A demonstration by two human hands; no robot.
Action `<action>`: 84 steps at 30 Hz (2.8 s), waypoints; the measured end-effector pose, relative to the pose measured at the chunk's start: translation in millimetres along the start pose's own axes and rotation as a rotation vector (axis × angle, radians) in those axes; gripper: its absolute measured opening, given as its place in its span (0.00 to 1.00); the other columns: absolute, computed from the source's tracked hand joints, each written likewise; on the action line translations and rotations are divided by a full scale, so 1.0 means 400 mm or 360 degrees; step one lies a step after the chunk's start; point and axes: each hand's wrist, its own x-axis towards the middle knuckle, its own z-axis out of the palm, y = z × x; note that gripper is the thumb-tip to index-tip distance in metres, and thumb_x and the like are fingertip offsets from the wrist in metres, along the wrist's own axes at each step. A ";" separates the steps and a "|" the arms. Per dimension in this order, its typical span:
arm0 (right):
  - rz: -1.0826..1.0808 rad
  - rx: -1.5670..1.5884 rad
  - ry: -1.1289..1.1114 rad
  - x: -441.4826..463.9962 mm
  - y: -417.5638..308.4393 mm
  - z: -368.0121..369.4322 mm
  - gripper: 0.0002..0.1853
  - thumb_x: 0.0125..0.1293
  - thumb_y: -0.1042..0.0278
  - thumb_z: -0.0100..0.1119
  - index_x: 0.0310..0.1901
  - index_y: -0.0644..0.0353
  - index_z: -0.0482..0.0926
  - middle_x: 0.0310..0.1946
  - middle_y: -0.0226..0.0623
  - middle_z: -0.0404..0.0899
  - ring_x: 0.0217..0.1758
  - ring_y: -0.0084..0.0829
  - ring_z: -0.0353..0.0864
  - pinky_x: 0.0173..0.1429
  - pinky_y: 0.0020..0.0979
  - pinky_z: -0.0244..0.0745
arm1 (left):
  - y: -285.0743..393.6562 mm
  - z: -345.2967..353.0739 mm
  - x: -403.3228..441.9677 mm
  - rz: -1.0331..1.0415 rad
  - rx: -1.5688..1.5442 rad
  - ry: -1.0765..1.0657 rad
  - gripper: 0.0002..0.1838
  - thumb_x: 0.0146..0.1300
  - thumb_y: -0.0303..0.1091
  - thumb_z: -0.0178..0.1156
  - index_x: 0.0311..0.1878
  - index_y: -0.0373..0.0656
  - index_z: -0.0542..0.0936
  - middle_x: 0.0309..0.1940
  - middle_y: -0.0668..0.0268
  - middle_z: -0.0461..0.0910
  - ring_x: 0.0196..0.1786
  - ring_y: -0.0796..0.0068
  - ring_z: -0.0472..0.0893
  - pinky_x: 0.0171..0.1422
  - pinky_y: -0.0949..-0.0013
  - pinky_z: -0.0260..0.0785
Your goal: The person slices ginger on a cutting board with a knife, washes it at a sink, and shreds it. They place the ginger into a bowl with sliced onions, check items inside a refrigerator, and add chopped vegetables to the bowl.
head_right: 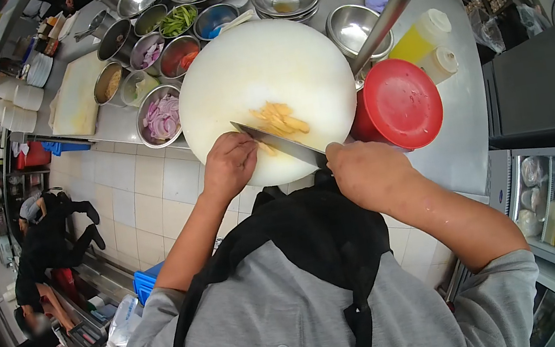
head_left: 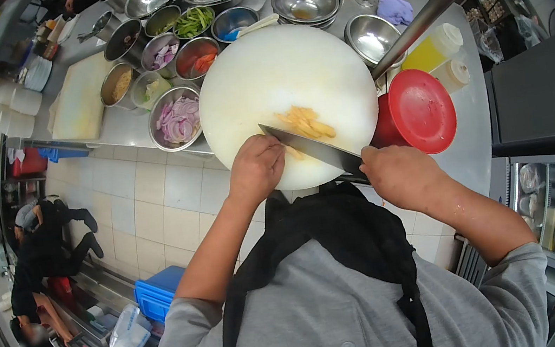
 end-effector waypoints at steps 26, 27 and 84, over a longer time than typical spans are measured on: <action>0.0046 -0.0042 -0.0001 -0.058 -0.024 -0.006 0.08 0.67 0.72 0.48 0.41 0.67 0.75 0.28 0.50 0.83 0.32 0.51 0.85 0.37 0.49 0.79 | 0.007 0.008 0.008 0.0064 0.0005 0.0045 0.05 0.49 0.22 0.69 0.30 0.38 0.84 0.33 0.61 0.81 0.40 0.60 0.82 0.46 0.61 0.78; 0.0052 -0.0044 -0.0009 -0.059 -0.026 -0.009 0.08 0.67 0.72 0.48 0.41 0.67 0.75 0.28 0.50 0.83 0.32 0.51 0.85 0.37 0.49 0.79 | 0.008 0.006 0.011 0.0059 -0.0003 0.0044 0.05 0.49 0.22 0.69 0.30 0.38 0.84 0.33 0.61 0.81 0.40 0.60 0.82 0.46 0.61 0.78; 0.1024 0.2114 0.0238 -0.114 0.041 0.260 0.13 0.79 0.60 0.49 0.38 0.59 0.69 0.18 0.28 0.66 0.13 0.21 0.66 0.15 0.29 0.67 | 0.037 0.093 0.125 -0.0333 -0.0020 -0.0632 0.51 0.55 0.62 0.67 0.74 0.37 0.63 0.73 0.44 0.60 0.78 0.42 0.56 0.82 0.50 0.47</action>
